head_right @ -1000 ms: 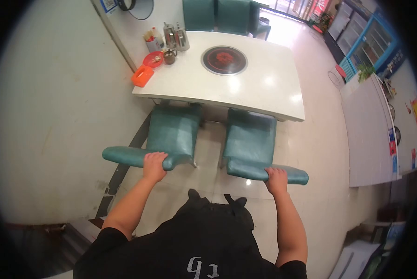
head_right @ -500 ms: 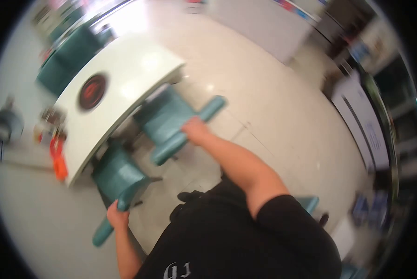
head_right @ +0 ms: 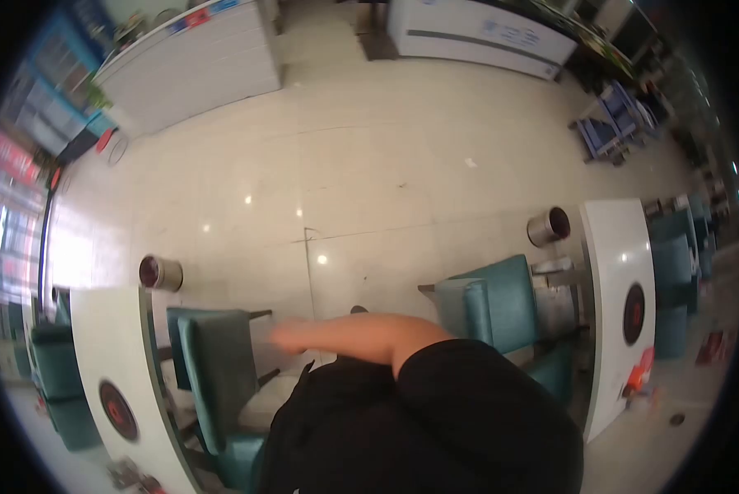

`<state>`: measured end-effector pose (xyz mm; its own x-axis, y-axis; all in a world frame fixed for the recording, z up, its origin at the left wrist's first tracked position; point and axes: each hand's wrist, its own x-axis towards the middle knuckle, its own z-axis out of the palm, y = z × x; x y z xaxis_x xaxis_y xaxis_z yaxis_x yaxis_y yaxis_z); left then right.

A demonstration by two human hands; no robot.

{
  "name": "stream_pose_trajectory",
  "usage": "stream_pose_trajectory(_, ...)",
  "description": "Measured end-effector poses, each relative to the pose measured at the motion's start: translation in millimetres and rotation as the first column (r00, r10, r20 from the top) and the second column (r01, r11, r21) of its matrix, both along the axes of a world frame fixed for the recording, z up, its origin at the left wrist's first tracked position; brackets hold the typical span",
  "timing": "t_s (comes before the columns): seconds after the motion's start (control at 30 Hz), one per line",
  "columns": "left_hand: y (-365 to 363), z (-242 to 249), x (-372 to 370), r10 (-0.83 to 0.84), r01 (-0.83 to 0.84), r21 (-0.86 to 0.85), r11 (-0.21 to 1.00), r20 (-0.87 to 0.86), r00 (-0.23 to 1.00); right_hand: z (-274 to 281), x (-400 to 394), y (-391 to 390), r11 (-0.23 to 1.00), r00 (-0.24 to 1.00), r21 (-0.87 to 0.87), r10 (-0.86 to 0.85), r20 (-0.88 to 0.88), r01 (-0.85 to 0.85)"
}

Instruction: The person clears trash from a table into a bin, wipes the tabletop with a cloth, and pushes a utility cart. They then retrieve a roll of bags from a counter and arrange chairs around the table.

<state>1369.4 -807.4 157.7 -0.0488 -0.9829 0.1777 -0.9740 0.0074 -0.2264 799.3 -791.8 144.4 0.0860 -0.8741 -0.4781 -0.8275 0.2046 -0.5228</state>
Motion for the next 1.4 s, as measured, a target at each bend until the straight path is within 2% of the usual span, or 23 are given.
stream_pose_trajectory(0.03,-8.7,-8.8,-28.0,-0.065,0.070,0.124,0.990,-0.042,0.997,-34.5,-33.2,28.2,0.997,0.993,-0.009,-0.074,-0.094,0.074)
stream_pose_trajectory(0.07,-18.7,-15.3,-60.2,-0.123,0.140,0.258,0.956,-0.082,0.989,8.9,-76.6,63.3,0.982,0.983,0.056,-0.175,-0.059,0.178)
stream_pose_trajectory(0.1,-28.6,-23.1,-92.8,-0.171,0.205,0.383,0.901,-0.121,0.978,-11.2,-107.5,86.7,0.920,0.936,0.183,-0.328,-0.126,0.346)
stream_pose_trajectory(0.17,-51.0,-36.3,-159.3,-0.260,0.326,0.588,0.740,-0.197,0.945,-19.9,-164.3,142.4,0.823,0.837,0.158,-0.525,-0.154,0.545)
stream_pose_trajectory(0.33,-116.3,-61.1,-333.3,-0.419,0.597,0.738,0.315,-0.456,0.785,-17.9,-241.0,248.1,0.569,0.580,0.114,-0.785,-0.220,0.814)
stream_pose_trajectory(0.4,-141.6,-65.9,-416.7,-0.365,0.671,0.709,0.217,-0.578,0.730,-45.9,-247.7,282.6,0.526,0.537,0.110,-0.817,-0.212,0.843)
stream_pose_trajectory(0.5,-152.6,-54.7,-554.5,0.026,0.672,0.719,0.177,-0.686,0.727,-99.5,-247.7,326.1,0.488,0.551,0.275,-0.800,-0.238,0.828)
stream_pose_trajectory(0.53,-161.9,-57.3,-587.3,0.039,0.688,0.711,0.144,-0.699,0.714,-111.3,-246.9,338.4,0.476,0.564,0.336,-0.787,-0.251,0.813)
stream_pose_trajectory(0.6,-181.8,-68.6,-647.0,0.044,0.714,0.693,0.100,-0.720,0.693,-97.2,-240.5,353.3,0.309,0.394,0.320,-0.885,-0.248,0.896)
stream_pose_trajectory(0.67,-206.9,-83.3,-694.6,-0.305,0.644,0.765,0.021,-0.608,0.733,-112.9,-234.1,367.5,0.212,0.312,0.330,-0.906,-0.287,0.920)
stream_pose_trajectory(0.7,-221.4,-89.6,-720.1,-0.326,0.649,0.761,0.007,-0.612,0.721,-112.3,-228.6,369.1,0.141,0.247,0.345,-0.926,-0.285,0.928)
stream_pose_trajectory(0.77,-240.3,-100.8,-768.6,-0.787,0.514,0.857,-0.032,-0.338,0.516,-113.2,-215.8,373.4,0.054,0.165,0.356,-0.943,-0.290,0.933)
stream_pose_trajectory(0.83,-252.1,-105.5,-829.8,-0.790,0.407,0.913,-0.031,-0.272,0.550,-119.5,-214.6,366.6,0.382,0.441,0.260,-0.868,-0.229,0.887)
stream_pose_trajectory(0.87,-256.4,-110.6,-861.2,-0.847,0.430,0.899,-0.081,-0.290,0.446,-122.7,-223.0,357.5,0.363,0.422,0.263,-0.879,-0.221,0.894)
stream_pose_trajectory(0.93,-261.5,-115.0,-922.5,-0.901,0.443,0.885,-0.144,-0.302,0.312,-120.2,-225.2,327.4,-0.026,0.050,0.324,-0.974,-0.223,0.946)
stream_pose_trajectory(0.97,-258.6,-110.1,-959.2,-0.900,0.434,0.891,-0.135,-0.293,0.322,-118.2,-226.6,312.9,-0.055,0.018,0.340,-0.978,-0.209,0.939)
stream_pose_trajectory(1.03,-241.3,-104.7,-1032.0,-0.905,0.542,0.825,-0.162,-0.343,0.253,-115.8,-253.9,302.8,-0.261,-0.231,0.201,-0.960,-0.161,0.944)
stream_pose_trajectory(1.1,-223.7,-112.5,-1101.7,-0.868,0.619,0.767,-0.171,-0.414,0.273,-101.1,-300.1,302.0,-0.277,-0.239,0.380,-0.960,-0.145,0.882)
stream_pose_trajectory(1.2,-186.7,-120.0,-1188.7,-0.836,0.637,0.755,-0.158,-0.445,0.320,-112.2,-350.4,318.5,-0.402,-0.388,0.193,-0.916,-0.104,0.895)
stream_pose_trajectory(1.3,-112.5,-96.2,-1277.8,-0.880,0.619,0.757,-0.211,-0.422,0.216,-192.8,-401.2,378.8,-0.276,-0.268,0.149,-0.961,-0.073,0.949)
stream_pose_trajectory(1.33,-98.5,-94.4,-1294.2,-0.880,0.625,0.745,-0.234,-0.435,0.189,-161.2,-434.6,394.0,-0.264,-0.244,0.319,-0.964,-0.103,0.910)
stream_pose_trajectory(1.37,-117.3,-149.2,-1313.1,-0.889,0.580,0.712,-0.396,-0.455,-0.048,-147.3,-459.1,411.2,-0.196,-0.169,0.344,-0.980,-0.107,0.918)
stream_pose_trajectory(1.4,-89.0,-115.0,-1327.2,-0.902,0.564,0.767,-0.305,-0.422,0.086,-151.2,-478.5,430.1,-0.172,-0.117,0.398,-0.981,-0.158,0.901)
